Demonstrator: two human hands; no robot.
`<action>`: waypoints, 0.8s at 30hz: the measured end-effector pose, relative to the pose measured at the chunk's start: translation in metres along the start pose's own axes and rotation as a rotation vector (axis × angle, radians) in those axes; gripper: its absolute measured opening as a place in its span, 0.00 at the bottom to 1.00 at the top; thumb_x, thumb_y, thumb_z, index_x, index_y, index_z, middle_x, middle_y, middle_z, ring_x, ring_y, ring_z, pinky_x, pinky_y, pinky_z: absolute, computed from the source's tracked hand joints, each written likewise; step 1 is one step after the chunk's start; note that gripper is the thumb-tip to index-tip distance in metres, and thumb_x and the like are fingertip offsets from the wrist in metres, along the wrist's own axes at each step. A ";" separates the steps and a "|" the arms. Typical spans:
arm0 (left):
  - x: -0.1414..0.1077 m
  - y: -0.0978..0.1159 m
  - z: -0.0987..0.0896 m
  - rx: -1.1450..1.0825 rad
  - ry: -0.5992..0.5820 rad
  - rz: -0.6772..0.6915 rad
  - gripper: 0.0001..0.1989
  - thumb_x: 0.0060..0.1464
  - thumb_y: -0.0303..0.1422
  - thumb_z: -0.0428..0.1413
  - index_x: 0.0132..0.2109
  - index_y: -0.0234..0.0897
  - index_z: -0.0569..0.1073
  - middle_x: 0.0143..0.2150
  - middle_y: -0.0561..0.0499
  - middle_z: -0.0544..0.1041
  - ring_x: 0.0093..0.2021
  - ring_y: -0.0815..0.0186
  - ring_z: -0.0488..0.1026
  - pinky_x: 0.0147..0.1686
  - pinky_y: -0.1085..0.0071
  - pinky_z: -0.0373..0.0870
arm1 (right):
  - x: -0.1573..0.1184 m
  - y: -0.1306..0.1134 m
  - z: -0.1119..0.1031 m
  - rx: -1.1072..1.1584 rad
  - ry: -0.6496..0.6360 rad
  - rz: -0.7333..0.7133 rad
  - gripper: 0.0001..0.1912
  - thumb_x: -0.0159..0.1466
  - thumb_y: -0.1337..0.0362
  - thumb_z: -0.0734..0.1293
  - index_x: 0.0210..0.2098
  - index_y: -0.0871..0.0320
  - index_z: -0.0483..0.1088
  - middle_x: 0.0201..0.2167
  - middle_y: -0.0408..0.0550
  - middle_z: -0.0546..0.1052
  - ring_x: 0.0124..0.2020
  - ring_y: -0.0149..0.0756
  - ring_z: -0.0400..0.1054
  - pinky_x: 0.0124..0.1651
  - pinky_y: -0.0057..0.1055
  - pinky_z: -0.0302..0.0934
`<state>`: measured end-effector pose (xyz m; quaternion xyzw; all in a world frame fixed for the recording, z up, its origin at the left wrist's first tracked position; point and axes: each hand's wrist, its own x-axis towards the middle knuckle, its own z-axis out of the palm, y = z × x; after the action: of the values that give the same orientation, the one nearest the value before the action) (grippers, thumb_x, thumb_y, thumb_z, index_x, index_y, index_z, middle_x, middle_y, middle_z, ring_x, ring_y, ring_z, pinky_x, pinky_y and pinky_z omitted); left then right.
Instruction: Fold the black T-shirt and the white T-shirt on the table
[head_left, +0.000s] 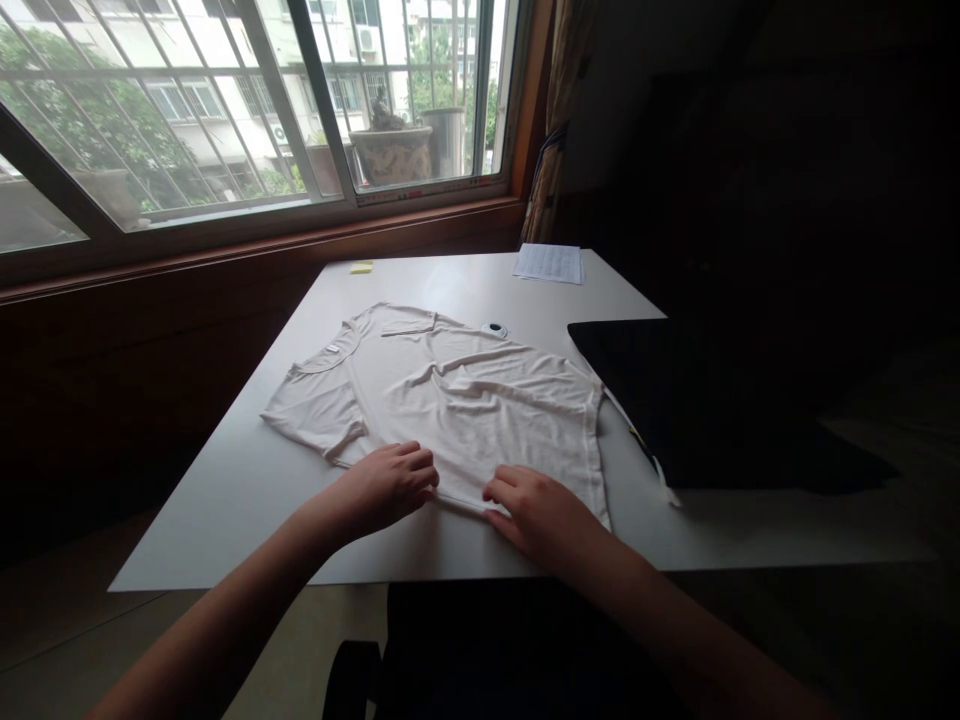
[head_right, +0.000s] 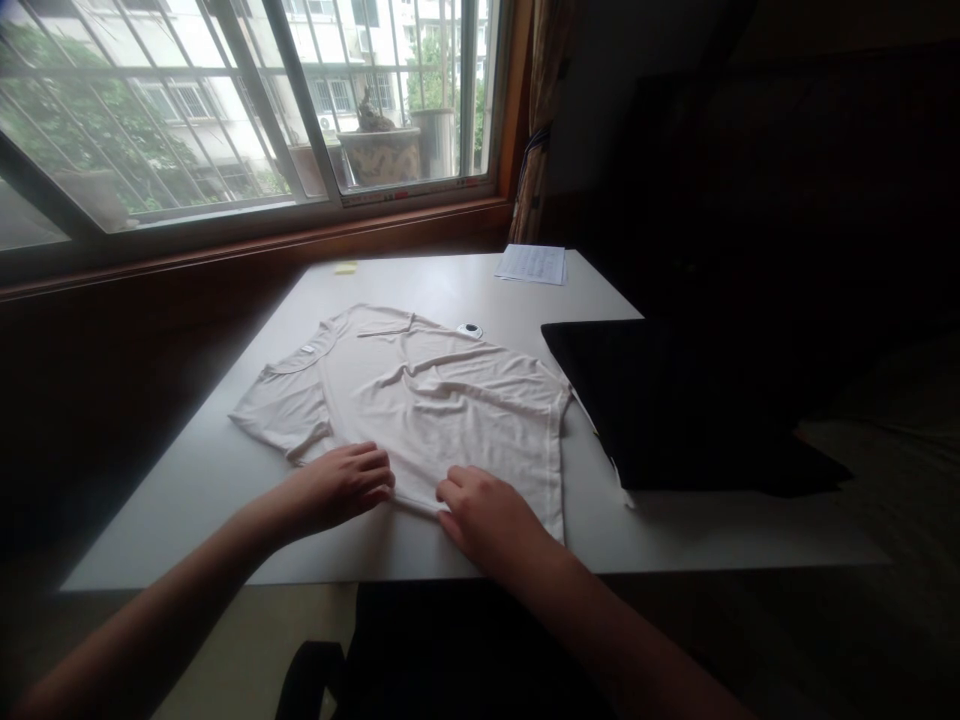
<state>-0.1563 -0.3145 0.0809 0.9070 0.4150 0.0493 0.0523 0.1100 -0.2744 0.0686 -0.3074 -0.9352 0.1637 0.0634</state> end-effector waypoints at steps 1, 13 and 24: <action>0.002 0.002 0.000 0.003 -0.009 0.000 0.09 0.69 0.31 0.51 0.38 0.37 0.72 0.38 0.49 0.72 0.40 0.62 0.69 0.41 0.65 0.67 | 0.004 -0.003 0.003 -0.005 -0.010 0.001 0.02 0.68 0.67 0.68 0.40 0.57 0.74 0.41 0.47 0.76 0.44 0.39 0.71 0.45 0.31 0.61; 0.011 0.010 0.002 0.101 -0.139 -0.048 0.07 0.65 0.27 0.52 0.36 0.36 0.70 0.38 0.49 0.72 0.37 0.62 0.69 0.38 0.64 0.68 | 0.020 -0.020 0.006 -0.110 -0.111 0.103 0.07 0.69 0.68 0.64 0.37 0.59 0.73 0.38 0.49 0.77 0.40 0.39 0.72 0.40 0.32 0.58; 0.005 0.013 0.014 0.171 -0.027 -0.039 0.06 0.58 0.22 0.54 0.39 0.37 0.68 0.39 0.49 0.71 0.39 0.60 0.66 0.40 0.63 0.67 | 0.014 -0.025 0.019 -0.255 0.066 0.081 0.09 0.64 0.76 0.63 0.37 0.56 0.69 0.38 0.47 0.73 0.40 0.42 0.68 0.38 0.36 0.58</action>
<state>-0.1418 -0.3196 0.0687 0.9004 0.4346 0.0002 -0.0187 0.0810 -0.2898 0.0595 -0.3555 -0.9328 0.0358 0.0478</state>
